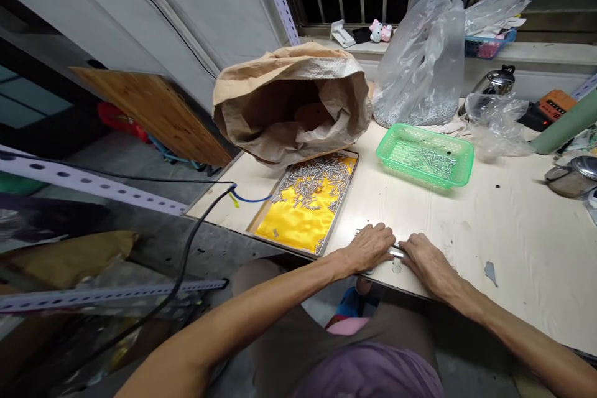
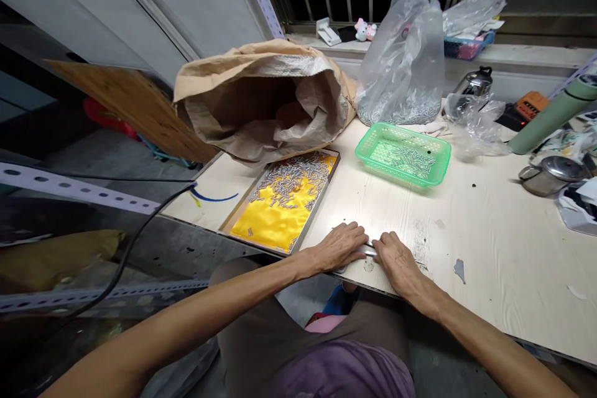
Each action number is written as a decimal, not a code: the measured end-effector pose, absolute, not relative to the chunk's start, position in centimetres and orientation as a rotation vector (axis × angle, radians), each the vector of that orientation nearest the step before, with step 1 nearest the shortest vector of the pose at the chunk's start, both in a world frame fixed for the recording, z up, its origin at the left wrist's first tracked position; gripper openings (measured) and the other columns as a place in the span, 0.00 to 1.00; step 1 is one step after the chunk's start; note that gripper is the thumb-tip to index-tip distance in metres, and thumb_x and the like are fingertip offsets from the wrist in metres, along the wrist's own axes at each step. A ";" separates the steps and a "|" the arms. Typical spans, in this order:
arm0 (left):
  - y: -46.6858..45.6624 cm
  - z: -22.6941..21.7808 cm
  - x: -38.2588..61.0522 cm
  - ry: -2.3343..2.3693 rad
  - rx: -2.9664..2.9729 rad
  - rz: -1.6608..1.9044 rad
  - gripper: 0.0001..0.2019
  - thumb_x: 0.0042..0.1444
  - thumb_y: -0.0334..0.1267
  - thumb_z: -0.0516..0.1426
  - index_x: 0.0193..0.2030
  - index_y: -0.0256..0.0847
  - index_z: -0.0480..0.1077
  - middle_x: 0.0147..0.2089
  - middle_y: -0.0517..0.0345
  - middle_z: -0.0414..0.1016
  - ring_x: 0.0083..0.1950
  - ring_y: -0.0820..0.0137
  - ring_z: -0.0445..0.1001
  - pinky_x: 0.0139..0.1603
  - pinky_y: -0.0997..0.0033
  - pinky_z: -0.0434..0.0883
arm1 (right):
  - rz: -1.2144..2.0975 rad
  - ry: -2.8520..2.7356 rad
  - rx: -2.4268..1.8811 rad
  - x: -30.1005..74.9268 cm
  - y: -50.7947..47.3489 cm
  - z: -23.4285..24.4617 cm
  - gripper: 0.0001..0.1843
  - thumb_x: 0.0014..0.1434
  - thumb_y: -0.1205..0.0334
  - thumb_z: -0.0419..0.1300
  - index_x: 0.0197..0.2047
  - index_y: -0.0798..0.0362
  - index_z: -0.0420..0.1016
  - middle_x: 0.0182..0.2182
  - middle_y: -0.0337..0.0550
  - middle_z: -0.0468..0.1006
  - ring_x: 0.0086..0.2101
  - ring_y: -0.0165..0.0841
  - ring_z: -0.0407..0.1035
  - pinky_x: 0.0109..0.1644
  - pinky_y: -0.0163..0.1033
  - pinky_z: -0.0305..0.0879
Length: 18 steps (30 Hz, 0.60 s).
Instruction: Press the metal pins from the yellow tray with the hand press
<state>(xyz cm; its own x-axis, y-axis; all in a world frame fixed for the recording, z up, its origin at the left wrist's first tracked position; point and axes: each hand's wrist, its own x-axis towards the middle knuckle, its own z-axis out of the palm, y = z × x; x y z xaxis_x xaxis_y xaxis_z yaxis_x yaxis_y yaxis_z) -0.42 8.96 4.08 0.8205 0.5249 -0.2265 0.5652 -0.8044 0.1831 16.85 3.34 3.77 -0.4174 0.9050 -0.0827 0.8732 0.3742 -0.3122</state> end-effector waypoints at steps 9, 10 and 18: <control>6.0 1.3 -0.5 1.157 2.716 0.173 0.18 0.60 0.40 0.54 0.54 0.35 0.62 0.54 0.44 0.69 0.56 0.58 0.67 0.53 0.58 0.68 | 0.499 -2.607 -1.485 18.9 6.0 3.3 0.19 0.54 0.60 0.63 0.48 0.54 0.69 0.41 0.49 0.73 0.41 0.39 0.65 0.45 0.43 0.65; 5.0 0.6 -0.5 1.138 2.729 0.272 0.18 0.61 0.38 0.53 0.56 0.35 0.61 0.57 0.43 0.66 0.59 0.58 0.65 0.57 0.57 0.66 | 0.517 -2.617 -1.473 19.3 6.5 3.3 0.18 0.55 0.58 0.61 0.48 0.54 0.70 0.40 0.49 0.73 0.40 0.39 0.66 0.45 0.43 0.65; 1.1 -1.0 -0.3 0.880 2.625 0.440 0.21 0.64 0.44 0.47 0.59 0.36 0.60 0.60 0.44 0.66 0.65 0.60 0.59 0.65 0.54 0.57 | 0.208 -2.532 -1.608 18.2 9.9 3.6 0.10 0.61 0.65 0.51 0.37 0.52 0.74 0.34 0.49 0.75 0.36 0.40 0.66 0.38 0.45 0.63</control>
